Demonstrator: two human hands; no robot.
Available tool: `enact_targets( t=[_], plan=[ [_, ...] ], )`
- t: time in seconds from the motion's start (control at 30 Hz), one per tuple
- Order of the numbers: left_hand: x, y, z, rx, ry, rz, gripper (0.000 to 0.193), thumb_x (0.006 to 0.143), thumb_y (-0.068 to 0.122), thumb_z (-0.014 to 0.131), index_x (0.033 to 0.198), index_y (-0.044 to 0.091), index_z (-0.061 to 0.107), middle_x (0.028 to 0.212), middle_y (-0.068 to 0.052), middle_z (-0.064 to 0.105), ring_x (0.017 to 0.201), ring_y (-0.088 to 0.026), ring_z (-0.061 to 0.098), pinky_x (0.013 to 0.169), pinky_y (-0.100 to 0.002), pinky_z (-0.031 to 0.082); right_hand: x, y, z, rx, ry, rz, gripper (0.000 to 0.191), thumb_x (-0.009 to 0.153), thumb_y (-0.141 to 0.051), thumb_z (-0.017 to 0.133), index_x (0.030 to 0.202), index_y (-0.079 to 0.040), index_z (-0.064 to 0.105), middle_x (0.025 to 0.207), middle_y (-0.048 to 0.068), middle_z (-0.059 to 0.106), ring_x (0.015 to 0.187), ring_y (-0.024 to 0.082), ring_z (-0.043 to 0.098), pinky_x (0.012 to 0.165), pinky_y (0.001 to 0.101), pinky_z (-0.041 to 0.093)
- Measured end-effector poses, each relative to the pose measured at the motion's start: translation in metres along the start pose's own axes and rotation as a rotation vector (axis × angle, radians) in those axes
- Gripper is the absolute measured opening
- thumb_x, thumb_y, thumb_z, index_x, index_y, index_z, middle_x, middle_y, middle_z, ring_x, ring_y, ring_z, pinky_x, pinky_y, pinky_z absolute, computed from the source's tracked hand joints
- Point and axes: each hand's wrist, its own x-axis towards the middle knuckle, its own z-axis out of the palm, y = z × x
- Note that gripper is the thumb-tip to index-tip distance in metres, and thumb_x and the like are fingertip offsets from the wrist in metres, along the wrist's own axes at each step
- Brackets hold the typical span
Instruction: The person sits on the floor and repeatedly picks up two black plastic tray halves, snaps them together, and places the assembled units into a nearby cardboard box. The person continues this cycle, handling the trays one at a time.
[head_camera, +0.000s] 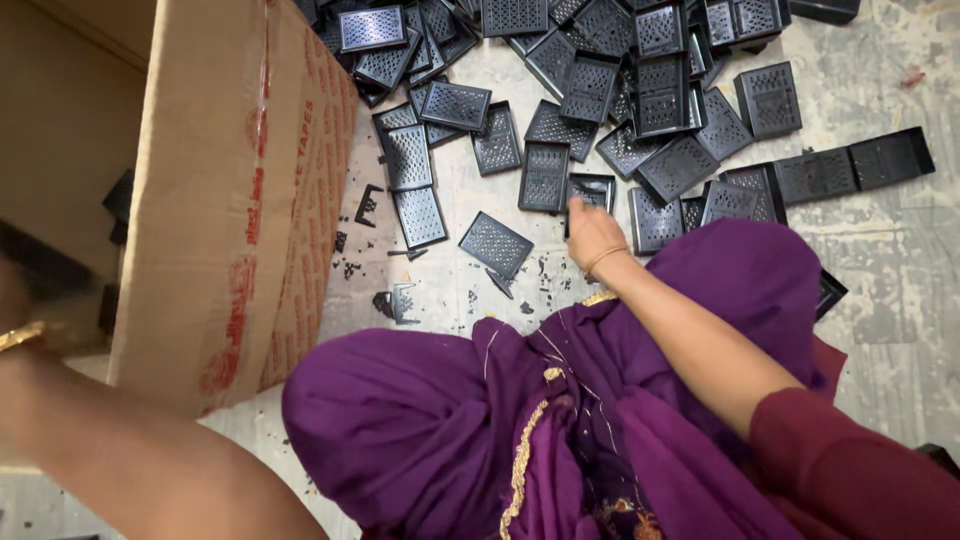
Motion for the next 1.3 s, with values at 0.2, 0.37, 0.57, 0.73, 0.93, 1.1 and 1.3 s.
enact_targets(
  t=[0.2,0.37,0.57,0.73,0.93,1.1,1.3],
  plan=[
    [-0.04,0.038,0.074,-0.36,0.028,0.446,0.012,0.105,0.012,0.066,0.108,0.003,0.073,0.102,-0.009,0.074,0.089,-0.021,0.07,0.084,-0.035,0.058,-0.024,0.045,-0.016,1.537,-0.209,0.048,0.051,0.093,-0.003,0.067,0.142,0.002,0.055,0.114,0.013,0.065,0.099,0.022,0.066,0.087,0.0386,0.057],
    [-0.168,0.098,0.231,-0.068,-0.189,0.579,0.042,0.093,0.026,0.076,0.121,-0.001,0.059,0.11,-0.034,0.062,0.103,-0.049,0.061,0.091,-0.054,0.049,-0.026,0.061,-0.013,1.481,-0.258,0.555,0.052,0.088,0.0,0.056,0.139,-0.005,0.052,0.111,0.009,0.069,0.099,0.022,0.069,0.085,0.0416,0.059],
    [-0.248,0.03,0.298,0.357,-0.631,0.295,0.099,0.074,0.046,0.085,0.155,0.034,0.03,0.149,-0.028,0.026,0.128,-0.053,0.038,0.094,-0.061,0.047,-0.042,0.039,0.002,0.429,0.09,0.164,0.074,0.077,-0.005,0.068,0.147,-0.012,0.047,0.127,0.024,0.056,0.117,0.041,0.056,0.105,0.0507,0.048],
    [-0.248,0.032,0.307,0.47,-0.705,0.324,0.091,0.079,0.031,0.081,0.155,0.04,0.032,0.165,-0.023,0.017,0.131,-0.049,0.043,0.097,-0.056,0.051,-0.059,0.001,-0.008,-0.057,-0.059,-0.244,0.092,0.065,-0.016,0.08,0.148,-0.019,0.041,0.141,0.026,0.045,0.129,0.043,0.044,0.104,0.0584,0.035],
    [-0.258,0.061,0.279,0.162,-0.98,0.144,0.106,0.072,0.027,0.09,0.157,0.032,0.028,0.142,-0.028,0.037,0.128,-0.046,0.042,0.103,-0.055,0.043,-0.051,-0.008,-0.035,0.131,-0.189,-0.051,0.091,0.074,-0.02,0.08,0.153,-0.02,0.035,0.127,0.021,0.053,0.122,0.037,0.054,0.109,0.0518,0.041],
    [-0.295,0.098,0.239,-0.994,-1.482,-0.159,0.062,0.092,0.006,0.066,0.152,0.017,0.051,0.137,-0.013,0.058,0.115,-0.022,0.059,0.088,-0.035,0.055,-0.039,0.006,-0.053,1.593,-0.252,0.044,0.07,0.092,-0.014,0.065,0.156,-0.016,0.037,0.126,0.013,0.064,0.112,0.022,0.063,0.095,0.0376,0.054],
    [-0.331,0.118,0.224,-1.182,-1.405,-0.361,0.079,0.09,0.002,0.073,0.158,0.01,0.034,0.147,-0.007,0.054,0.118,-0.015,0.061,0.083,-0.026,0.054,-0.038,0.002,-0.057,1.66,-0.155,-0.137,0.067,0.097,-0.017,0.065,0.157,-0.01,0.037,0.134,0.01,0.062,0.117,0.015,0.061,0.098,0.0322,0.052]
  ],
)
